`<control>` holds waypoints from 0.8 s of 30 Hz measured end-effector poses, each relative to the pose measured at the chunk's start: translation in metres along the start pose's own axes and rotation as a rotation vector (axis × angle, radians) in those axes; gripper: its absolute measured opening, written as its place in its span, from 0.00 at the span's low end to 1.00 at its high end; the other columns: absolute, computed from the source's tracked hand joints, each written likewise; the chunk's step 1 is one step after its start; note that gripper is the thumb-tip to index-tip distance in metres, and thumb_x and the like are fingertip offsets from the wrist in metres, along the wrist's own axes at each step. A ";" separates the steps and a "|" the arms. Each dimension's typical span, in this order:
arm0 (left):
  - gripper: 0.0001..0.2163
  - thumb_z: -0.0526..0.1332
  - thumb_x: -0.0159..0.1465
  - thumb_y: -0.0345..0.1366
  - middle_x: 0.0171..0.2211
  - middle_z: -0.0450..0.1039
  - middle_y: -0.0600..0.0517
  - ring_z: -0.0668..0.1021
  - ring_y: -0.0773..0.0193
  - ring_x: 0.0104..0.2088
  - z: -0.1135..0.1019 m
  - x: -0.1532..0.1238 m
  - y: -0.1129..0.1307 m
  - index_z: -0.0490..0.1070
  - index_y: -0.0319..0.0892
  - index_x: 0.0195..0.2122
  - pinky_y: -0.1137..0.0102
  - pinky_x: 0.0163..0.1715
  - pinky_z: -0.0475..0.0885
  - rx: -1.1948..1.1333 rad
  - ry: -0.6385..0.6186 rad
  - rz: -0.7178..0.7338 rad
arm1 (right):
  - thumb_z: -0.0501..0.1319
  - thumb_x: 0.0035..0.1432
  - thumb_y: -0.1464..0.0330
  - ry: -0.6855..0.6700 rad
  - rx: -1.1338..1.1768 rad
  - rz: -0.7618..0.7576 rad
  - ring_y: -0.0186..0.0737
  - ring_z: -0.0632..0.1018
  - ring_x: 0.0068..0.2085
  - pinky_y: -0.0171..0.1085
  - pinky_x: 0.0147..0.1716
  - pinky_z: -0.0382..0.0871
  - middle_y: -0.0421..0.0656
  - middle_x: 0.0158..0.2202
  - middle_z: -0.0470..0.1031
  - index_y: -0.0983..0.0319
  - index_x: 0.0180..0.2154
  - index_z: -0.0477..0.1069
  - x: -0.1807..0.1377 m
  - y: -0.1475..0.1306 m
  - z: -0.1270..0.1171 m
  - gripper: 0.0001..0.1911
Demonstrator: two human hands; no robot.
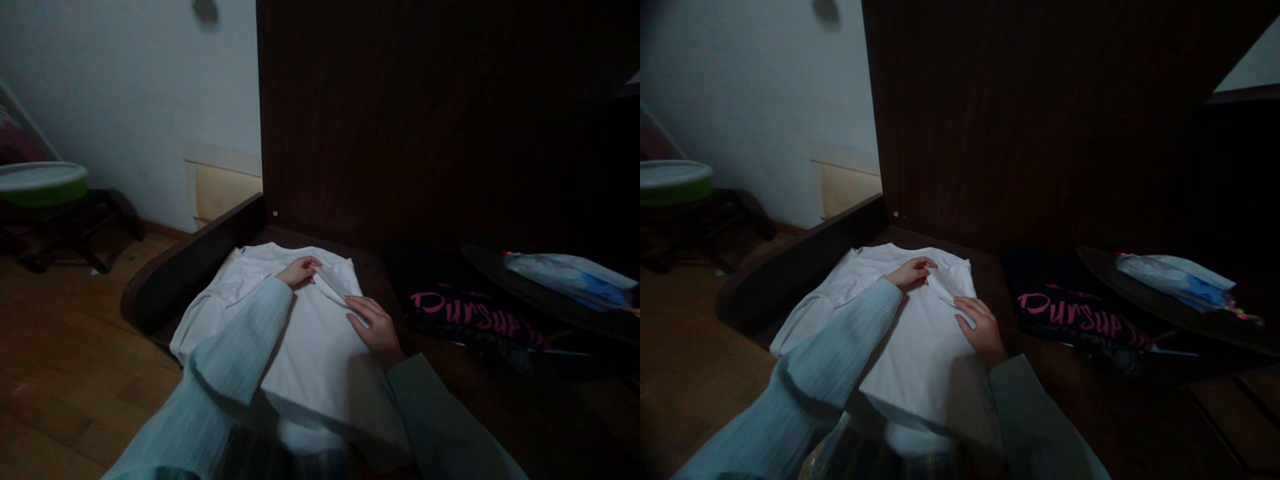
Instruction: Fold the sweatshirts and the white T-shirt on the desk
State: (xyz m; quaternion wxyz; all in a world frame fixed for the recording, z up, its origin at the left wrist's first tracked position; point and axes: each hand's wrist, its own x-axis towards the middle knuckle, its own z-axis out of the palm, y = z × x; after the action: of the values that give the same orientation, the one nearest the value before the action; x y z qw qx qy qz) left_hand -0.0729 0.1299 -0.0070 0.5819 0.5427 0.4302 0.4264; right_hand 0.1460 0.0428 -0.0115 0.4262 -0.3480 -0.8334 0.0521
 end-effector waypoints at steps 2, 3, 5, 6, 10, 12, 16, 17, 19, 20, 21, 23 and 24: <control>0.11 0.54 0.50 0.23 0.18 0.61 0.60 0.66 0.76 0.17 0.000 0.000 0.002 0.66 0.38 0.35 0.80 0.17 0.57 0.003 0.002 0.008 | 0.55 0.54 0.71 0.023 -0.001 0.010 0.39 0.76 0.40 0.39 0.40 0.71 0.43 0.37 0.77 0.58 0.38 0.74 0.000 0.000 0.000 0.11; 0.12 0.54 0.49 0.23 0.18 0.61 0.60 0.66 0.76 0.17 0.001 -0.001 0.004 0.67 0.38 0.35 0.80 0.17 0.57 0.010 0.001 0.017 | 0.54 0.54 0.71 0.032 -0.002 0.018 0.39 0.76 0.39 0.39 0.40 0.71 0.43 0.36 0.77 0.58 0.37 0.74 0.000 0.000 0.000 0.11; 0.12 0.54 0.49 0.23 0.18 0.62 0.59 0.66 0.76 0.17 0.002 -0.003 0.008 0.69 0.37 0.34 0.79 0.18 0.58 0.044 -0.007 0.025 | 0.54 0.54 0.72 0.048 -0.003 0.027 0.38 0.76 0.38 0.38 0.39 0.71 0.42 0.36 0.77 0.58 0.37 0.74 0.001 -0.001 0.000 0.12; 0.11 0.54 0.49 0.24 0.18 0.62 0.58 0.66 0.76 0.17 0.003 -0.005 0.010 0.69 0.37 0.33 0.79 0.18 0.58 0.070 -0.011 0.023 | 0.54 0.54 0.72 0.056 -0.001 0.027 0.38 0.76 0.38 0.38 0.39 0.72 0.42 0.36 0.77 0.58 0.37 0.74 0.001 -0.002 -0.001 0.12; 0.09 0.52 0.48 0.27 0.17 0.62 0.56 0.65 0.73 0.18 0.004 -0.008 0.014 0.70 0.36 0.28 0.77 0.19 0.58 0.217 0.007 0.029 | 0.54 0.53 0.72 0.067 0.013 0.019 0.38 0.76 0.39 0.38 0.40 0.71 0.43 0.36 0.77 0.58 0.37 0.74 0.001 -0.005 -0.003 0.12; 0.08 0.52 0.48 0.29 0.16 0.61 0.56 0.63 0.73 0.18 0.002 -0.007 0.013 0.69 0.37 0.25 0.77 0.18 0.57 0.271 0.031 0.052 | 0.54 0.53 0.72 0.035 0.029 0.024 0.38 0.76 0.39 0.38 0.40 0.72 0.43 0.36 0.77 0.59 0.36 0.74 0.001 -0.007 -0.004 0.12; 0.11 0.50 0.51 0.35 0.15 0.59 0.55 0.61 0.71 0.17 -0.003 -0.004 0.008 0.68 0.37 0.19 0.75 0.17 0.55 0.359 0.066 0.082 | 0.53 0.54 0.72 -0.036 0.091 0.019 0.38 0.77 0.38 0.38 0.40 0.72 0.43 0.36 0.77 0.59 0.33 0.74 0.003 -0.013 -0.006 0.11; 0.13 0.50 0.53 0.37 0.15 0.59 0.55 0.60 0.71 0.17 -0.003 -0.003 0.007 0.68 0.38 0.18 0.75 0.18 0.55 0.388 0.076 0.088 | 0.53 0.54 0.72 -0.027 0.098 0.023 0.38 0.77 0.38 0.37 0.39 0.72 0.43 0.35 0.77 0.60 0.32 0.74 0.003 -0.014 -0.006 0.11; 0.16 0.50 0.54 0.41 0.14 0.59 0.55 0.61 0.70 0.18 -0.004 -0.003 0.006 0.68 0.38 0.17 0.74 0.19 0.55 0.450 0.096 0.101 | 0.52 0.54 0.72 0.028 0.090 0.049 0.38 0.77 0.37 0.37 0.39 0.72 0.44 0.34 0.77 0.60 0.31 0.74 0.004 -0.013 -0.007 0.11; 0.16 0.51 0.54 0.42 0.14 0.59 0.55 0.62 0.70 0.18 -0.004 -0.003 0.006 0.67 0.38 0.16 0.74 0.20 0.55 0.484 0.109 0.109 | 0.52 0.55 0.71 0.067 0.076 0.076 0.38 0.77 0.36 0.37 0.38 0.72 0.44 0.33 0.77 0.60 0.31 0.73 0.004 -0.012 -0.007 0.11; 0.16 0.52 0.54 0.43 0.14 0.59 0.55 0.62 0.69 0.19 -0.004 -0.004 0.006 0.67 0.39 0.16 0.73 0.21 0.55 0.517 0.128 0.117 | 0.53 0.55 0.71 0.110 0.059 0.116 0.38 0.77 0.36 0.37 0.38 0.71 0.44 0.33 0.77 0.60 0.31 0.73 0.004 -0.011 -0.007 0.10; 0.15 0.53 0.53 0.44 0.13 0.58 0.55 0.62 0.68 0.19 -0.005 -0.005 0.007 0.66 0.40 0.16 0.73 0.22 0.55 0.576 0.179 0.131 | 0.53 0.55 0.70 0.189 0.041 0.219 0.38 0.77 0.35 0.37 0.37 0.72 0.45 0.33 0.77 0.61 0.33 0.72 0.004 -0.007 -0.007 0.10; 0.15 0.53 0.54 0.44 0.13 0.58 0.55 0.62 0.68 0.20 -0.005 -0.005 0.008 0.67 0.40 0.16 0.73 0.22 0.55 0.598 0.208 0.139 | 0.52 0.54 0.70 0.219 0.047 0.267 0.38 0.77 0.35 0.37 0.36 0.72 0.45 0.33 0.77 0.61 0.35 0.72 0.003 -0.006 -0.007 0.10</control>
State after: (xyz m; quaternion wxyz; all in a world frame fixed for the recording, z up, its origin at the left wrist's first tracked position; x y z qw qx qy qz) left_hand -0.0788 0.1267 0.0005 0.3192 0.6713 0.5555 0.3728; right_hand 0.1473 0.0390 -0.0024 0.5118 -0.4490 -0.7270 0.0894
